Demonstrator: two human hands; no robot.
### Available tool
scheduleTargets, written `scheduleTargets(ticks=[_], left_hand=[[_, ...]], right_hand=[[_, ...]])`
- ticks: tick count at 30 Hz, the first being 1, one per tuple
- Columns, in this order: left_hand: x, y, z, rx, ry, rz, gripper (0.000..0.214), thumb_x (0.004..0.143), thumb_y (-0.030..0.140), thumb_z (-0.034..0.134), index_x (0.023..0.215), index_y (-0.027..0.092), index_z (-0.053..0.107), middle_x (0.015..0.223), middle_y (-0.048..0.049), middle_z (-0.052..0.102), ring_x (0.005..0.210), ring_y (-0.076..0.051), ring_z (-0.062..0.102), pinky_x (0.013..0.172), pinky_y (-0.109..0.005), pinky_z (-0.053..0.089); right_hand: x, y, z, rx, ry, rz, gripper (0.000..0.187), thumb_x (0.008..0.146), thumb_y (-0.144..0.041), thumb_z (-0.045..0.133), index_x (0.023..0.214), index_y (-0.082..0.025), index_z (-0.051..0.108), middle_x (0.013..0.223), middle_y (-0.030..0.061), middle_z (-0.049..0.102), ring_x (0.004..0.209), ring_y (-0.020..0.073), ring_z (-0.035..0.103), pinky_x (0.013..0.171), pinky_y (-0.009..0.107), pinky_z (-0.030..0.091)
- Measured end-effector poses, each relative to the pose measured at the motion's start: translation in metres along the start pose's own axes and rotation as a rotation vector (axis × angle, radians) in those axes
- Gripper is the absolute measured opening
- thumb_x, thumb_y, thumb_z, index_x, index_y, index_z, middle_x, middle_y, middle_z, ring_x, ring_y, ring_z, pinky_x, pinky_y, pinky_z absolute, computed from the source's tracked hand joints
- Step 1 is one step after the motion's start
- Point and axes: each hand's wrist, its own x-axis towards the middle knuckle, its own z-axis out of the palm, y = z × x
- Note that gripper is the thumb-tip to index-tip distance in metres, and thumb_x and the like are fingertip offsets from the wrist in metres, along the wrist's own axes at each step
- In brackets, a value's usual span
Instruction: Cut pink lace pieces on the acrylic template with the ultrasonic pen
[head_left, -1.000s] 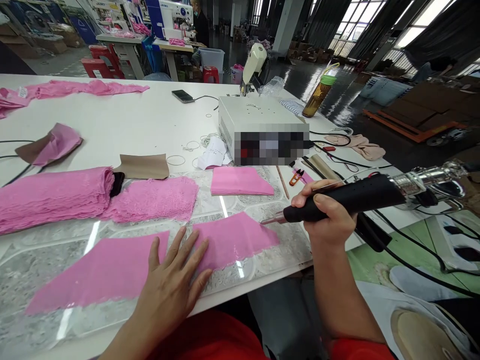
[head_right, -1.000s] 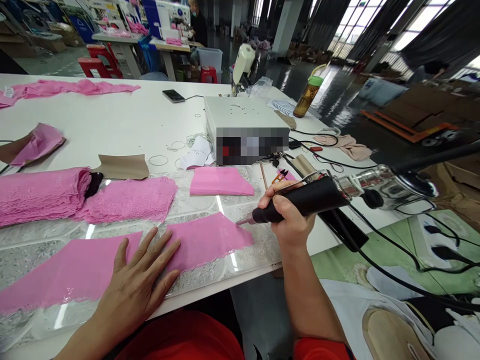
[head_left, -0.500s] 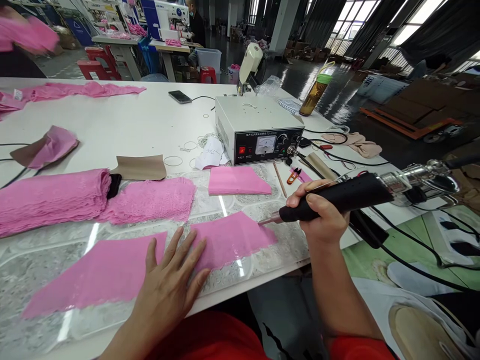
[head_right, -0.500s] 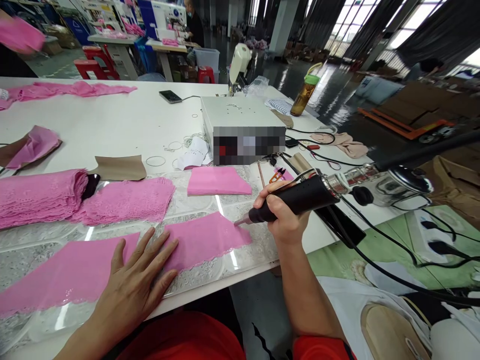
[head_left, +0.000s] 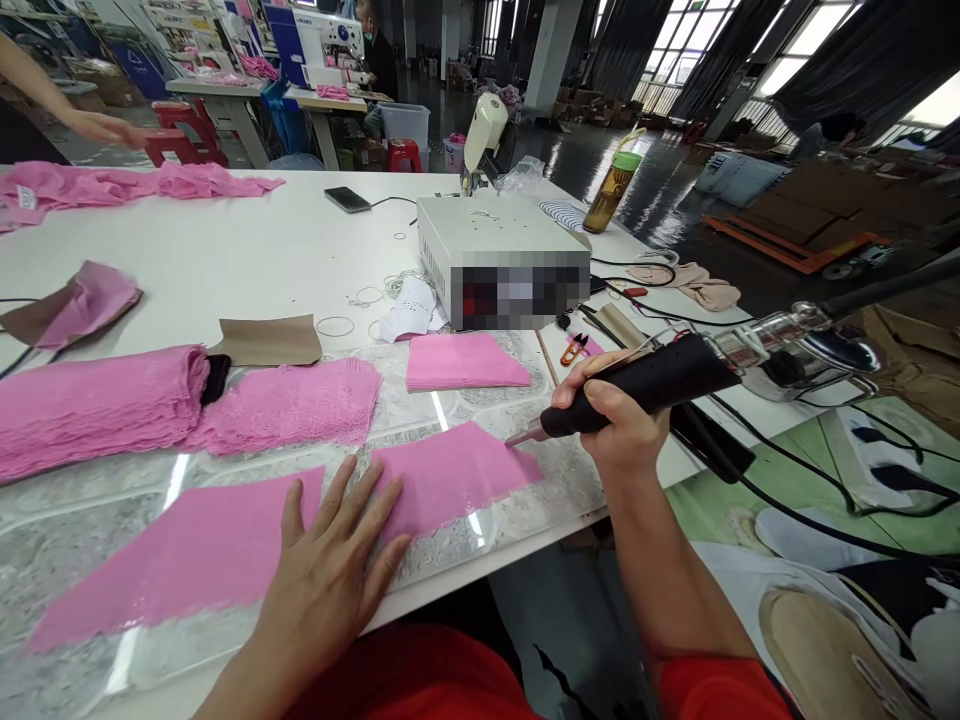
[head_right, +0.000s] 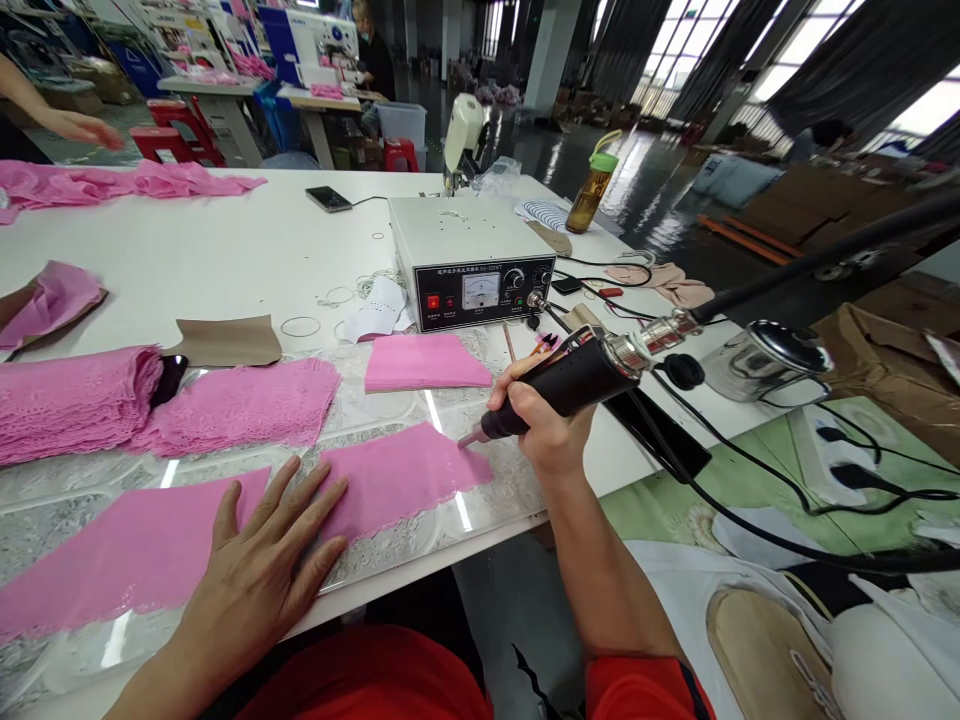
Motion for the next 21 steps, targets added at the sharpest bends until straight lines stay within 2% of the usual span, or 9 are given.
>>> scheduleTargets(ticks=[8,13,17,21], left_hand=[[-0.001,0.0,0.002,0.03,0.003,0.003,0.043,0.094,0.032,0.048,0.136,0.02,0.052,0.142,-0.0122,0.052,0.139,-0.036,0.036,0.114,-0.061,0.011],[-0.001,0.0,0.001,0.024,0.006,-0.006,0.044,0.094,0.032,0.048,0.136,0.02,0.051,0.141,-0.0123,0.052,0.139,-0.035,0.036,0.114,-0.062,0.012],[0.0,0.0,0.002,0.015,0.015,-0.006,0.043,0.094,0.031,0.047,0.137,0.021,0.051,0.141,-0.0122,0.052,0.138,-0.036,0.037,0.115,-0.062,0.011],[0.0,-0.001,0.002,0.015,0.024,0.007,0.044,0.095,0.033,0.046,0.137,0.022,0.05,0.141,-0.0124,0.052,0.138,-0.036,0.038,0.115,-0.063,0.012]], right_hand=[[0.001,-0.001,0.001,-0.006,0.03,0.01,0.006,0.065,-0.019,0.06,0.071,-0.019,0.059,0.061,-0.0028,0.059,0.048,0.0133,0.057,0.05,0.03,0.047],[0.0,-0.013,-0.014,-0.002,0.133,0.036,0.006,0.062,-0.021,0.059,0.067,-0.018,0.058,0.063,-0.0024,0.057,0.046,0.0124,0.055,0.047,0.03,0.046],[-0.004,-0.023,-0.029,-0.041,0.154,0.026,0.006,0.061,-0.021,0.06,0.066,-0.018,0.059,0.064,-0.0018,0.057,0.046,0.0128,0.056,0.046,0.03,0.047],[-0.008,-0.025,-0.034,-0.045,0.17,0.027,0.006,0.06,-0.021,0.061,0.065,-0.018,0.06,0.063,-0.0017,0.058,0.045,0.0131,0.056,0.046,0.03,0.046]])
